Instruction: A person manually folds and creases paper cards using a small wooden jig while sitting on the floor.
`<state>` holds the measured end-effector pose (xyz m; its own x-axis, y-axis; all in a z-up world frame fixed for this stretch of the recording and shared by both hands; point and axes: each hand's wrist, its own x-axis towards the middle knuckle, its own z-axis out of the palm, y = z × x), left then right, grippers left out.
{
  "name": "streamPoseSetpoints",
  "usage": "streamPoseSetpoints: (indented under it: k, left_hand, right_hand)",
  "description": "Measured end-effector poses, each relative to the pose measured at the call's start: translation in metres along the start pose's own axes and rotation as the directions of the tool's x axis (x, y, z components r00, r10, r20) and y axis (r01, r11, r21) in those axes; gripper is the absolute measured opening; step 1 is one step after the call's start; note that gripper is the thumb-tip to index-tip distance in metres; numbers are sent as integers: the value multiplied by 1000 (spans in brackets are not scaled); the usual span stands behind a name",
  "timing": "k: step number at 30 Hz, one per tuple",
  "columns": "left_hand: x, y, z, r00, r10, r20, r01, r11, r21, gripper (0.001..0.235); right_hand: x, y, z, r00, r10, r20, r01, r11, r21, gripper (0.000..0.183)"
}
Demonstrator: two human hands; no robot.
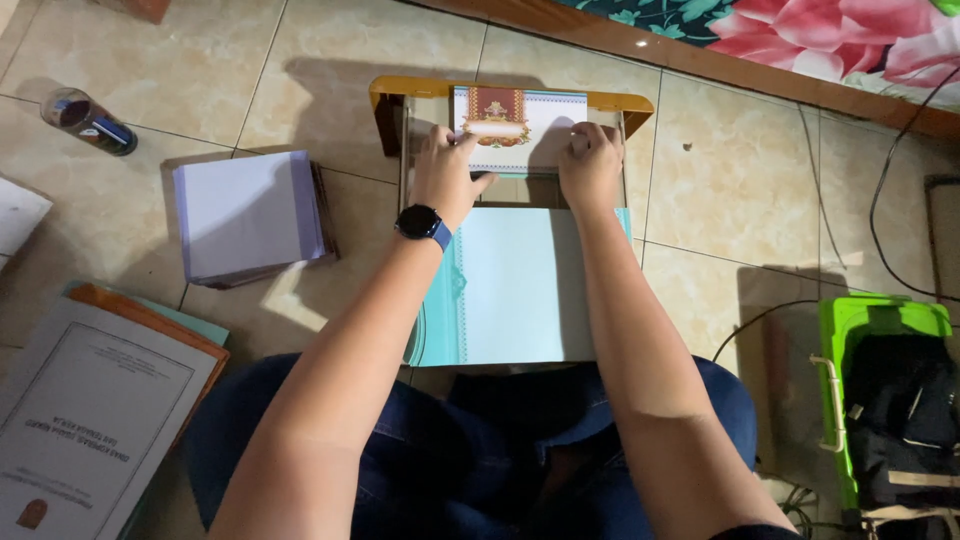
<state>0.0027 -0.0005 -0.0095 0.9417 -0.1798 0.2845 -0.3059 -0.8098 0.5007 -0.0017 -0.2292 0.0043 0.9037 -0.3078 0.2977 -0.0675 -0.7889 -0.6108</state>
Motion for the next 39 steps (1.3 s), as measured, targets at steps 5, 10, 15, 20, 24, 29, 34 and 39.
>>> streamPoseSetpoints:
  k: [5, 10, 15, 20, 24, 29, 34, 39]
  left_hand:
    - [-5, 18, -29, 974, 159, -159, -134, 978, 157, 53]
    - [-28, 55, -73, 856, 383, -347, -316, 919, 234, 29]
    - [-105, 104, -112, 875, 483, 26, -481, 876, -43, 26]
    - [-173, 113, -96, 851, 515, 102, -516, 857, -21, 34]
    - [-162, 113, -80, 834, 541, 107, -543, 840, -11, 48]
    - [-158, 112, -59, 839, 515, 177, -528, 849, 32, 50]
    - [-159, 115, -65, 845, 454, 282, -466, 884, -28, 51]
    - [-159, 113, -61, 846, 461, 269, -479, 878, 3, 53]
  right_hand:
    - [-15, -34, -46, 965, -133, -226, 172, 972, 162, 20]
    - [-88, -45, -126, 936, -183, -302, 246, 951, 186, 14]
    - [-170, 20, -151, 979, 172, -109, -139, 957, 255, 14]
    - [-201, 49, -158, 989, 150, -18, -143, 968, 205, 18]
    - [-197, 37, -156, 997, 81, -12, -77, 980, 185, 26]
    - [-194, 22, -157, 995, 97, 37, -101, 985, 139, 31]
    - [-197, 9, -163, 990, 92, 106, -100, 993, 68, 38]
    - [-204, 0, -165, 996, 35, 83, -32, 999, -31, 42]
